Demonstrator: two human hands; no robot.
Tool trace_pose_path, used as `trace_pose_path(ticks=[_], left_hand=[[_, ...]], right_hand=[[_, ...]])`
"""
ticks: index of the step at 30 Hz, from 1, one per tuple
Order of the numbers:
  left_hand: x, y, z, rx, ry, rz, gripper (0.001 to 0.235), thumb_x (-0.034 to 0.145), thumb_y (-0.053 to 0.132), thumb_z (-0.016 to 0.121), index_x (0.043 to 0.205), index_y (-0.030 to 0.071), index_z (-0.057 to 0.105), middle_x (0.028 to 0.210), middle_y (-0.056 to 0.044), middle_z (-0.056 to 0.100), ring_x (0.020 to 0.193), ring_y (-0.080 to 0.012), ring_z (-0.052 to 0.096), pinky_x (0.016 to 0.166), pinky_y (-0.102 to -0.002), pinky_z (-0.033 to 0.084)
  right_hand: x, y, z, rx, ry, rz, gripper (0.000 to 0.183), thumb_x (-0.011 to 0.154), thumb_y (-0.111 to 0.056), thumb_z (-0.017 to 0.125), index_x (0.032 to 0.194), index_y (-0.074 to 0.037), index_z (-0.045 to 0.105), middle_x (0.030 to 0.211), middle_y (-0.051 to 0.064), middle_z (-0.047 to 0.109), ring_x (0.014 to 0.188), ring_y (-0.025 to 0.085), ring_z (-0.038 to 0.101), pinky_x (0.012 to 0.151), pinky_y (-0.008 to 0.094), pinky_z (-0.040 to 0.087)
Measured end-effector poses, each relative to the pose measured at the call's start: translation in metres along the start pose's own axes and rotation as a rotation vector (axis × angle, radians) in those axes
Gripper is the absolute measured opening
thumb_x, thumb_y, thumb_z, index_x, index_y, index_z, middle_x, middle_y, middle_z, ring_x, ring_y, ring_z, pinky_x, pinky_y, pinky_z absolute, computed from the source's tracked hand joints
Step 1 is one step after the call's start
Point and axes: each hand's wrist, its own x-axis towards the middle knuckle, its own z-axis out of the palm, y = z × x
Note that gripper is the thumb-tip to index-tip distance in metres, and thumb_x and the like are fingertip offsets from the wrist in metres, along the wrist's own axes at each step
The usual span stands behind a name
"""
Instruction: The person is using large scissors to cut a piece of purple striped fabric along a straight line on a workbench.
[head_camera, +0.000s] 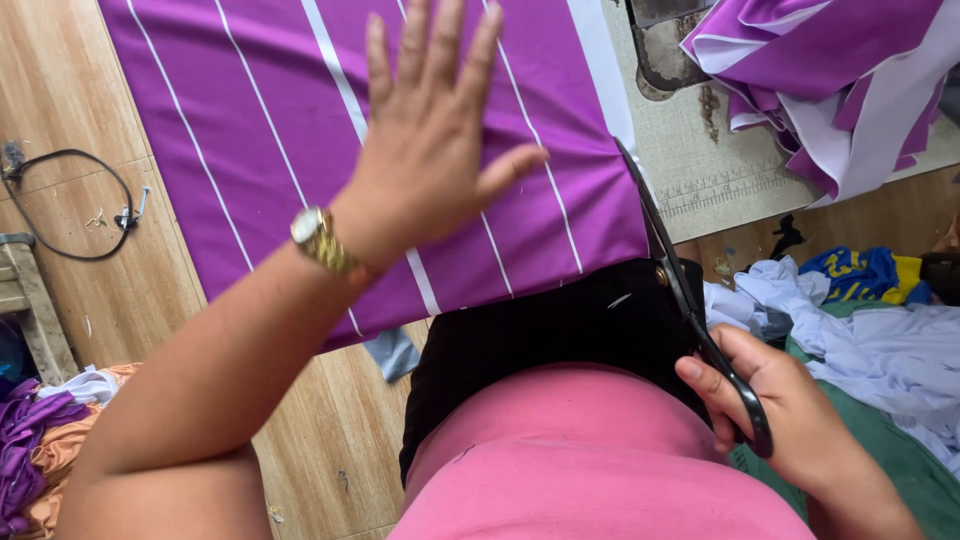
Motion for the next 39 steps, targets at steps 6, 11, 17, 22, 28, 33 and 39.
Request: trace_pose_path(ticks=[6, 11, 17, 22, 28, 33, 39], left_hand=[[0.027, -0.041, 0.034, -0.005, 0.177, 0.056, 0.123, 0.097, 0.102, 0.035, 0.178, 0.013, 0.014, 0.185, -0.025, 0.02, 0.168, -0.0457, 0.005, 0.127, -0.07, -0.012], [0.023, -0.037, 0.03, -0.01, 0.134, 0.03, 0.119, 0.098, 0.099, 0.035, 0.178, 0.014, 0.011, 0.186, -0.024, 0.015, 0.168, -0.0438, 0.002, 0.127, -0.071, -0.012], [0.023, -0.036, 0.028, -0.015, 0.114, 0.025, 0.121, 0.097, 0.1, 0.033, 0.178, 0.013, 0.011, 0.186, -0.023, 0.011, 0.168, -0.0421, -0.001, 0.128, -0.071, -0.012], [0.02, -0.03, 0.026, -0.006, 0.095, 0.019, 0.122, 0.096, 0.1, 0.035, 0.178, 0.013, 0.009, 0.186, -0.023, 0.009, 0.168, -0.0434, -0.001, 0.128, -0.071, -0.012], [0.006, -0.005, 0.015, 0.033, -0.004, 0.002, 0.127, 0.093, 0.103, 0.032, 0.18, 0.014, 0.003, 0.185, -0.018, -0.005, 0.169, -0.0374, -0.009, 0.132, -0.071, -0.01], [-0.001, 0.0, 0.019, 0.033, 0.028, 0.037, 0.126, 0.096, 0.102, 0.036, 0.181, 0.014, 0.007, 0.185, -0.018, -0.003, 0.17, -0.039, -0.006, 0.132, -0.073, -0.008], [-0.002, 0.002, 0.019, 0.025, 0.041, 0.04, 0.126, 0.097, 0.101, 0.04, 0.181, 0.012, 0.009, 0.184, -0.018, -0.001, 0.17, -0.0391, -0.005, 0.131, -0.074, -0.008]], right_hand=[[0.006, 0.022, 0.002, 0.352, -0.133, -0.079, 0.032, 0.108, -0.025, 0.067, 0.088, -0.002, 0.057, 0.068, 0.013, 0.055, 0.052, 0.025, 0.058, 0.049, 0.039, 0.055], [0.008, 0.014, 0.005, 0.35, -0.163, -0.169, 0.03, 0.104, -0.033, 0.066, 0.1, -0.003, 0.062, 0.076, 0.008, 0.057, 0.059, 0.02, 0.061, 0.053, 0.039, 0.062], [0.012, 0.017, 0.005, 0.157, -0.058, -0.06, 0.028, 0.105, -0.028, 0.07, 0.091, -0.006, 0.06, 0.063, 0.01, 0.06, 0.049, 0.022, 0.064, 0.053, 0.036, 0.057], [0.004, 0.013, 0.003, 0.067, -0.03, -0.1, 0.042, 0.104, -0.035, 0.071, 0.075, -0.008, 0.056, 0.046, 0.009, 0.064, 0.045, 0.02, 0.061, 0.054, 0.035, 0.05], [0.013, 0.012, 0.003, 0.367, -0.137, -0.112, 0.028, 0.104, -0.027, 0.067, 0.098, -0.001, 0.06, 0.072, 0.011, 0.054, 0.057, 0.021, 0.057, 0.05, 0.04, 0.06], [0.018, 0.018, 0.008, 0.35, -0.157, -0.187, 0.031, 0.106, -0.033, 0.063, 0.1, -0.003, 0.06, 0.075, 0.008, 0.055, 0.058, 0.018, 0.059, 0.05, 0.037, 0.06], [0.01, 0.02, 0.011, 0.33, -0.1, -0.08, 0.029, 0.107, -0.024, 0.067, 0.09, -0.002, 0.058, 0.067, 0.012, 0.056, 0.053, 0.022, 0.056, 0.046, 0.038, 0.055]])
